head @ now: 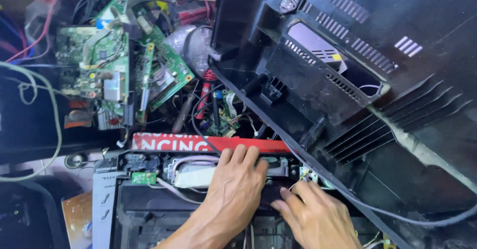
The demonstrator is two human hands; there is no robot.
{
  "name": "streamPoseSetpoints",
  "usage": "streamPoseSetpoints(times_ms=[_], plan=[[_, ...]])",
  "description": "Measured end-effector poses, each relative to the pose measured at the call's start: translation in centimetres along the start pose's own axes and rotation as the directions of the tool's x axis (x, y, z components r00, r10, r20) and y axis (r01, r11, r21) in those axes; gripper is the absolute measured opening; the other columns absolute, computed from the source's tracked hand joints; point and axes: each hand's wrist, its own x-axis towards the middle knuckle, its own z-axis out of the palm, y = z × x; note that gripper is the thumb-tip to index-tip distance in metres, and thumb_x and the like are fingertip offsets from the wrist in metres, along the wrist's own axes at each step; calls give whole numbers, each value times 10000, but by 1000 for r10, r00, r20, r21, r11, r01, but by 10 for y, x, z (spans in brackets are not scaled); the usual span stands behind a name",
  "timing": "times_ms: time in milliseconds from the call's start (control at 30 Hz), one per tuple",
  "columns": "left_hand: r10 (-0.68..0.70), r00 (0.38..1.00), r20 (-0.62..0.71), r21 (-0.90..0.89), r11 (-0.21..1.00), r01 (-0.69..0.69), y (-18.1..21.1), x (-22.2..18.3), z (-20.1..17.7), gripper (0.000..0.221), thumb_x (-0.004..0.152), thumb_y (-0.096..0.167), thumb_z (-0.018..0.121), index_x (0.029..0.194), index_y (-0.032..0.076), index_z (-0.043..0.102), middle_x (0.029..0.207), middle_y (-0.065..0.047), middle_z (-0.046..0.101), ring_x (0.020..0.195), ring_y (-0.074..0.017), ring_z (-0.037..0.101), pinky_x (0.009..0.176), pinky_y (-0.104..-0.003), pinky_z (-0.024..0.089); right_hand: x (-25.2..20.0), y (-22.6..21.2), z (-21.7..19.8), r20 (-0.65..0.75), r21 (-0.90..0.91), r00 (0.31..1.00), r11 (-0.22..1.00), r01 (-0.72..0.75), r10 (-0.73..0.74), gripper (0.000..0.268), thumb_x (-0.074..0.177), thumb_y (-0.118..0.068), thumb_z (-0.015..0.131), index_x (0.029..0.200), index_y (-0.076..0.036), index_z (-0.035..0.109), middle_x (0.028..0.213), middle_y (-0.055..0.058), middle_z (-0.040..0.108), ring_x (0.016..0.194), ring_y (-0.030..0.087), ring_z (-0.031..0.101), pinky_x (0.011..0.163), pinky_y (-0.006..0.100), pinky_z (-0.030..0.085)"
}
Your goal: Connecting internal ribbon cables and wire connectors to a circuit board inside a disassembled television.
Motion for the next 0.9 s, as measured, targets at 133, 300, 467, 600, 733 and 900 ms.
streamPoseSetpoints(times_ms=[133,300,467,600,733,900], plan=[[32,999,-25,-27,999,-33,2,2,2,81,828,124,595,851,125,674,898,-91,558,855,-312,496,728,-445,399,-7,-2,7,76,17,996,998,-54,52,392,962,-470,639,1140,-132,726,844,-10,578,766,182,620,417,377,538],[34,999,27,-59,998,-32,-2,8,-6,96,790,124,590,871,139,640,923,-87,560,897,-321,510,757,-461,387,-9,1,13,59,-6,996,998,-59,60,464,948,-499,628,1187,-108,704,875,19,560,803,227,622,451,402,544],[-69,996,-59,-103,993,62,-7,9,-22,137,1006,178,503,979,80,595,931,-125,534,789,-323,493,688,-467,390,-14,-2,17,41,-52,996,996,-74,76,465,957,-498,611,1168,-95,708,898,12,580,819,223,597,480,372,546],[-83,989,-123,-94,993,72,-8,8,-23,162,1052,199,477,975,95,574,929,-108,512,775,-319,489,668,-455,387,-18,-5,19,28,-128,996,989,-75,80,467,959,-497,603,1179,-99,710,875,-2,571,788,211,578,491,354,538],[-59,997,-59,-74,996,55,-9,6,-20,184,845,34,544,1011,78,611,983,-123,540,841,-333,502,712,-447,410,-21,-6,19,55,-147,996,987,-59,68,488,952,-492,584,1214,-98,701,887,5,568,800,226,568,500,365,549],[196,977,89,-123,975,-184,2,3,-18,136,771,77,562,888,107,626,926,-110,562,865,-331,512,798,-473,397,-22,-6,19,73,-183,993,980,-77,91,464,953,-522,543,1180,-145,692,853,0,533,767,222,556,495,362,543]])
